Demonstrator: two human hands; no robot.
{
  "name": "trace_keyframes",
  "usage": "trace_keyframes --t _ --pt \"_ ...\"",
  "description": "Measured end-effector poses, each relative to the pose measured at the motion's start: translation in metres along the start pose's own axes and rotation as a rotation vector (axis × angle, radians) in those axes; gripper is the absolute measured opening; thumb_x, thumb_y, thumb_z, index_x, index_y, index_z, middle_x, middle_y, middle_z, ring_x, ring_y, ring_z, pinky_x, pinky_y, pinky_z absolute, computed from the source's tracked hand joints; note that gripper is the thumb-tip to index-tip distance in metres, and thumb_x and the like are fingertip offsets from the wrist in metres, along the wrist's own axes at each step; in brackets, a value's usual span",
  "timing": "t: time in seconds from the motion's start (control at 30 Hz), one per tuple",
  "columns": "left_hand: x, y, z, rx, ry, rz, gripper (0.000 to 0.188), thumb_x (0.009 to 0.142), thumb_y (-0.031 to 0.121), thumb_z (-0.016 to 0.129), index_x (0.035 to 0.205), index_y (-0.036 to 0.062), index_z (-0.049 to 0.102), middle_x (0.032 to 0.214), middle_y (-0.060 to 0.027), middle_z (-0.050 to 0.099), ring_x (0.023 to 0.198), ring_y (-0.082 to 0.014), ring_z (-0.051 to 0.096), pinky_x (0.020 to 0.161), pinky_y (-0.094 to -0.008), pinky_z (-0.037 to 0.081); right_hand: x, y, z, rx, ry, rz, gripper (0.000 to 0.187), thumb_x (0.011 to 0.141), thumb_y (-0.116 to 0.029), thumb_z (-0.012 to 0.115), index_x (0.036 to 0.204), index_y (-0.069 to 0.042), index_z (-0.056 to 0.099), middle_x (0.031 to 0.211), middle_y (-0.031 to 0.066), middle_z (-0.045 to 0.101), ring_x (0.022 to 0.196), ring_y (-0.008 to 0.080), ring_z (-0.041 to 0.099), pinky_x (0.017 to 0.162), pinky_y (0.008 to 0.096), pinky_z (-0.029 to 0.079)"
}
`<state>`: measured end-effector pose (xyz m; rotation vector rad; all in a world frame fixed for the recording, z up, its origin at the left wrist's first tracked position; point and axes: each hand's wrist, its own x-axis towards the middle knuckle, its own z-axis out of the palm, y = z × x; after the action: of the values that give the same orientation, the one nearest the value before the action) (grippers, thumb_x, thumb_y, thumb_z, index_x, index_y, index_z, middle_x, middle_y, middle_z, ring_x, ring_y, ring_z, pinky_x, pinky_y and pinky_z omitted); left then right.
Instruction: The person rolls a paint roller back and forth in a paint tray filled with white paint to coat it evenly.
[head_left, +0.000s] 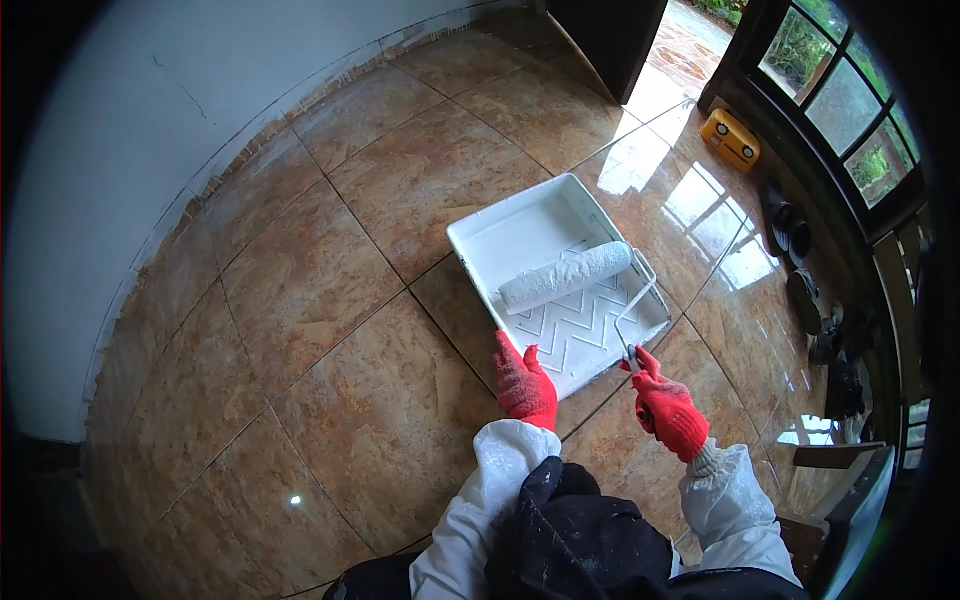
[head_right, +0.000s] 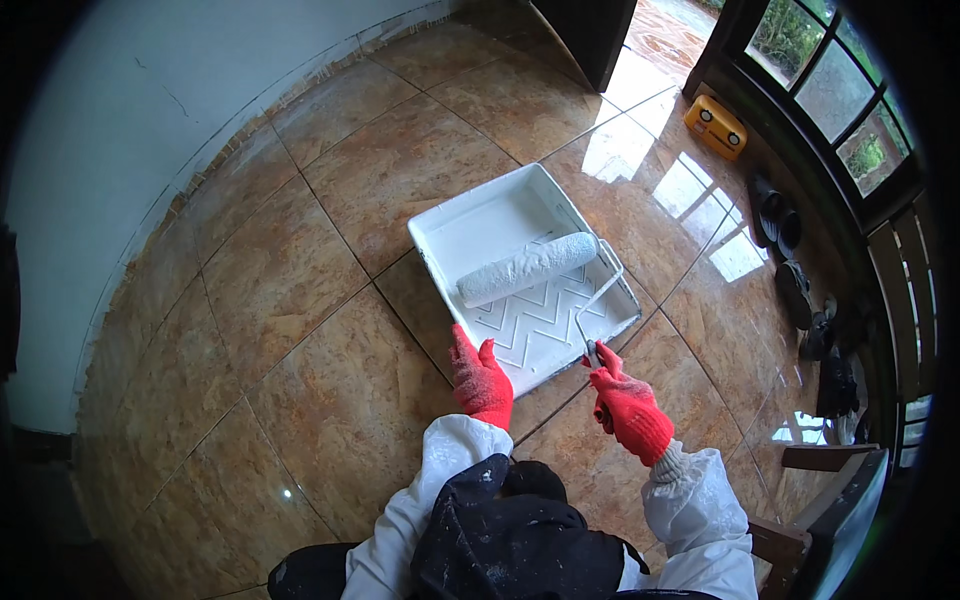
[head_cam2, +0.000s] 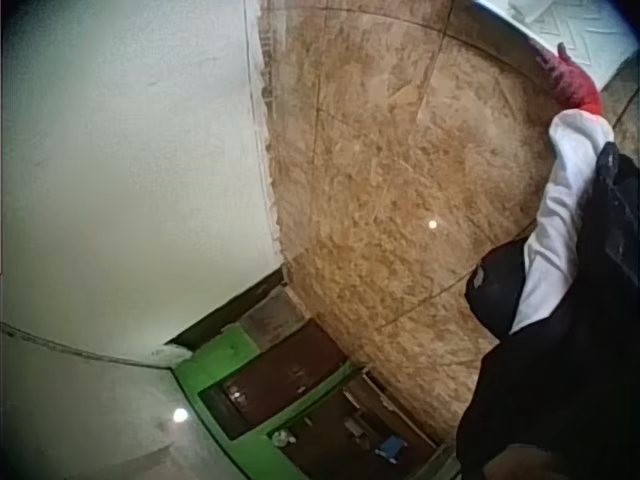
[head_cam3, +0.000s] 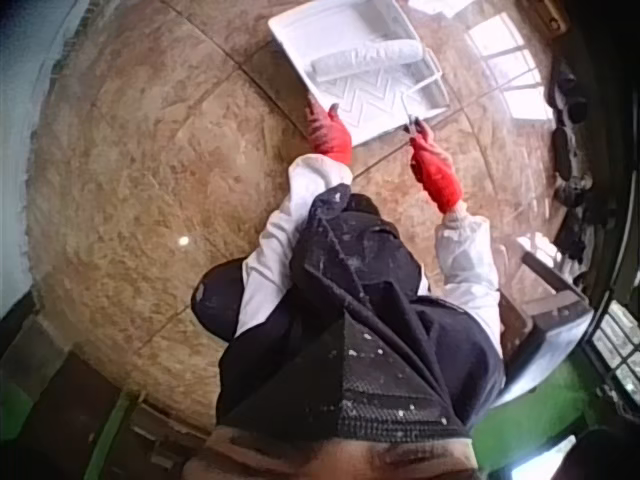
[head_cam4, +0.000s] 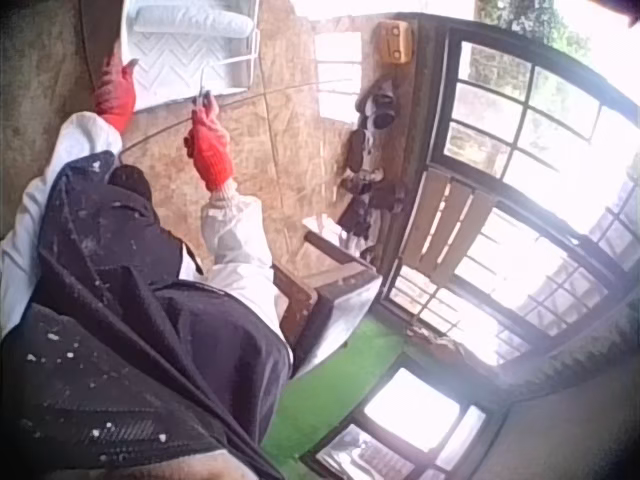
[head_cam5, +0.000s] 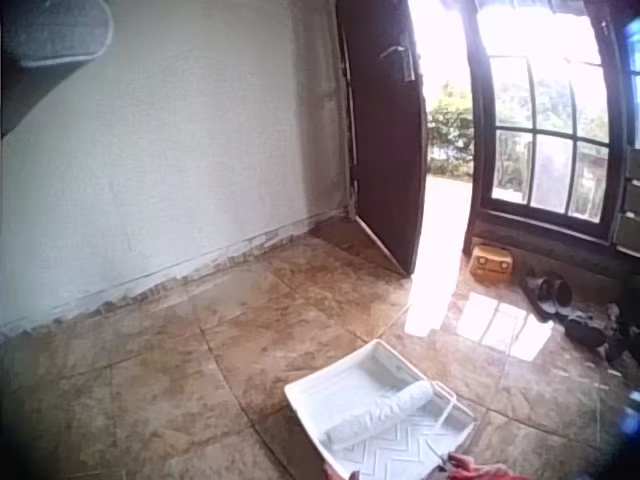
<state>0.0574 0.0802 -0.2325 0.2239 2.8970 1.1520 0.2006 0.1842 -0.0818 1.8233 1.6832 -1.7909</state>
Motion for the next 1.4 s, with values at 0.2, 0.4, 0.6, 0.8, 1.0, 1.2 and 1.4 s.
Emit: trace_keyframes --t 0.2,0.4,0.6,0.8,1.0,1.2,1.4 --pt "0.002 0.01 -0.012 -0.109 -0.141 -0.088 0.06 0.097 0.038 0.052 0.144 0.0075 0.032 0.129 -0.0307 0.049 0.115 -0.0449 0.052 0.091 -0.0484 0.047 -0.003 -0.001 0.0 -0.01 -0.014 -0.046 0.032 0.094 -0.034 0.057 0.085 -0.004 0.065 0.057 0.0024 0.053 0.043 0.0119 0.049 0.042 0.0268 0.038" --pt "0.001 -0.002 -0.003 -0.066 0.006 0.024 0.061 0.095 0.041 0.054 0.143 0.0098 0.034 0.124 -0.0283 0.056 0.109 -0.0433 0.057 0.084 -0.0473 0.051 -0.006 -0.005 0.003 -0.05 -0.081 -0.027 0.03 0.096 -0.036 0.054 0.118 -0.015 0.056 0.06 0.0011 0.052 0.045 0.0099 0.048 0.043 0.0247 0.039" --pt "-0.002 0.001 0.0 -0.045 0.016 -0.003 0.062 0.093 0.042 0.057 0.141 0.0088 0.036 0.124 -0.0279 0.055 0.113 -0.0432 0.056 0.087 -0.0474 0.049 0.0 -0.003 0.001 -0.034 -0.143 -0.066 0.04 0.097 -0.035 0.052 0.135 -0.022 0.052 0.061 -0.0003 0.051 0.045 0.0084 0.047 0.042 0.0233 0.039" --pt "0.0 0.004 -0.001 -0.032 -0.075 -0.104 0.064 0.091 0.046 0.058 0.138 0.0073 0.039 0.124 -0.0247 0.054 0.108 -0.0414 0.058 0.085 -0.0474 0.05 0.013 -0.012 0.002 -0.134 -0.154 -0.035 0.048 0.096 -0.04 0.053 0.141 -0.026 0.046 0.059 0.0002 0.049 0.045 0.009 0.047 0.042 0.0244 0.039" --pt "0.002 0.005 -0.005 -0.009 -0.1 -0.098 0.064 0.091 0.047 0.057 0.137 0.0067 0.04 0.127 -0.0233 0.053 0.107 -0.0409 0.059 0.082 -0.0474 0.051 0.036 -0.037 0.014 -0.18 -0.219 -0.084 0.057 0.095 -0.044 0.053 0.147 -0.029 0.036 0.061 0.0016 0.048 0.045 0.0108 0.046 0.044 0.0269 0.039" --pt "0.003 0.022 -0.015 -0.099 -0.273 -0.169 0.068 0.093 0.045 0.056 0.141 0.0016 0.036 0.135 -0.0304 0.045 0.121 -0.0443 0.049 0.097 -0.0466 0.045 0.065 -0.047 0.03 -0.193 -0.207 -0.148 0.061 0.095 -0.045 0.053 0.149 -0.031 0.029 0.061 0.002 0.047 0.046 0.0121 0.046 0.044 0.0287 0.038" --pt "0.002 -0.005 -0.003 0.026 -0.06 -0.035 0.063 0.092 0.047 0.055 0.137 0.0053 0.041 0.127 -0.0251 0.053 0.105 -0.0414 0.06 0.081 -0.046 0.052 0.068 -0.068 0.06 -0.166 -0.233 -0.148 0.061 0.096 -0.043 0.052 0.15 -0.032 0.028 0.06 0.0014 0.046 0.047 0.0117 0.046 0.044 0.0289 0.038"
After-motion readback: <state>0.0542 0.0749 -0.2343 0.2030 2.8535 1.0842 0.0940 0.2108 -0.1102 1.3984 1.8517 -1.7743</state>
